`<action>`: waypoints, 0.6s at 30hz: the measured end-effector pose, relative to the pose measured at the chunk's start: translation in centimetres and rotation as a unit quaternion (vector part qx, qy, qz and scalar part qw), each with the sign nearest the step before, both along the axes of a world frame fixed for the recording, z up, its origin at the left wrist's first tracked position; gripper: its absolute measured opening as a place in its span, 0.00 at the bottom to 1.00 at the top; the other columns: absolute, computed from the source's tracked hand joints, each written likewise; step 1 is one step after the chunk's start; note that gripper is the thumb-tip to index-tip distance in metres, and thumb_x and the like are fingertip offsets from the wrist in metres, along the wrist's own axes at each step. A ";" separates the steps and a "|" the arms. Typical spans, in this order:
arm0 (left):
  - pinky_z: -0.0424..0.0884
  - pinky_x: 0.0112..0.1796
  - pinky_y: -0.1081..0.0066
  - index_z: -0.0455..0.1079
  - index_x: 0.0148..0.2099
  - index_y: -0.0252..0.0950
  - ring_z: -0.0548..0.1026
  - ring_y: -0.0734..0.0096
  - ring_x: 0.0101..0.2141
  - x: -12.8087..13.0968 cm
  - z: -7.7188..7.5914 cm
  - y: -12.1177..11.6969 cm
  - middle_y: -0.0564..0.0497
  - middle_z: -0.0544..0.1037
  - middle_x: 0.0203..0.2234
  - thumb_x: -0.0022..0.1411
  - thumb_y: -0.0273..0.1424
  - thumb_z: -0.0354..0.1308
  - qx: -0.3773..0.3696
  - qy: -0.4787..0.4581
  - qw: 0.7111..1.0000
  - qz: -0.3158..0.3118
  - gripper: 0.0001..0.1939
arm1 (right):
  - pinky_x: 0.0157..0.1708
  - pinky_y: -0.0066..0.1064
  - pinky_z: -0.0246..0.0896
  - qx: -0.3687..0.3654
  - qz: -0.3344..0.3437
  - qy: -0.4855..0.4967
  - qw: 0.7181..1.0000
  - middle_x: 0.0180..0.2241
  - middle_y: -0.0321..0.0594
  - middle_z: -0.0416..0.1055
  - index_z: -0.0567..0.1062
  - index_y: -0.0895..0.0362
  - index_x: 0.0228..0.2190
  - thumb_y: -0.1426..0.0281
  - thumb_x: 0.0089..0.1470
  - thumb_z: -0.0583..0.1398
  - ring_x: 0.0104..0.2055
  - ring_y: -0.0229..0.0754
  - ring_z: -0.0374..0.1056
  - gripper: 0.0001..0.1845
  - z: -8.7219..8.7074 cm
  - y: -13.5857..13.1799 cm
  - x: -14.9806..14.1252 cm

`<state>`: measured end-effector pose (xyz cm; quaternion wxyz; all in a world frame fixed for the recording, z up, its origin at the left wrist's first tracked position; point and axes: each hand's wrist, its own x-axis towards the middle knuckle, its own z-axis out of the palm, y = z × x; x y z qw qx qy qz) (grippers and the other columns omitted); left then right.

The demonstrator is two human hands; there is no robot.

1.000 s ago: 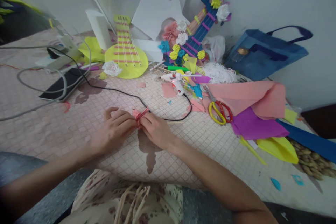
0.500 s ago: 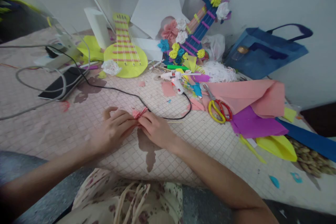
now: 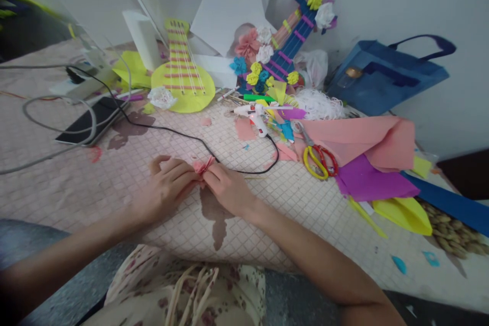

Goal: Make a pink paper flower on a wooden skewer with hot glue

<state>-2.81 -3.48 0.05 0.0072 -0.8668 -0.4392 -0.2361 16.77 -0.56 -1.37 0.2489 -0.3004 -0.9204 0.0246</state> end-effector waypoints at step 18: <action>0.53 0.48 0.53 0.69 0.39 0.36 0.70 0.63 0.39 0.2 -0.3 0.1 0.50 0.75 0.34 0.66 0.28 0.50 0.006 0.011 1.000 0.007 0.06 | 0.39 0.33 0.65 -0.026 -0.010 -0.003 1.000 0.37 0.44 0.70 0.71 0.59 0.35 0.71 0.63 0.51 0.39 0.42 0.66 0.10 0.1 0.0 0.3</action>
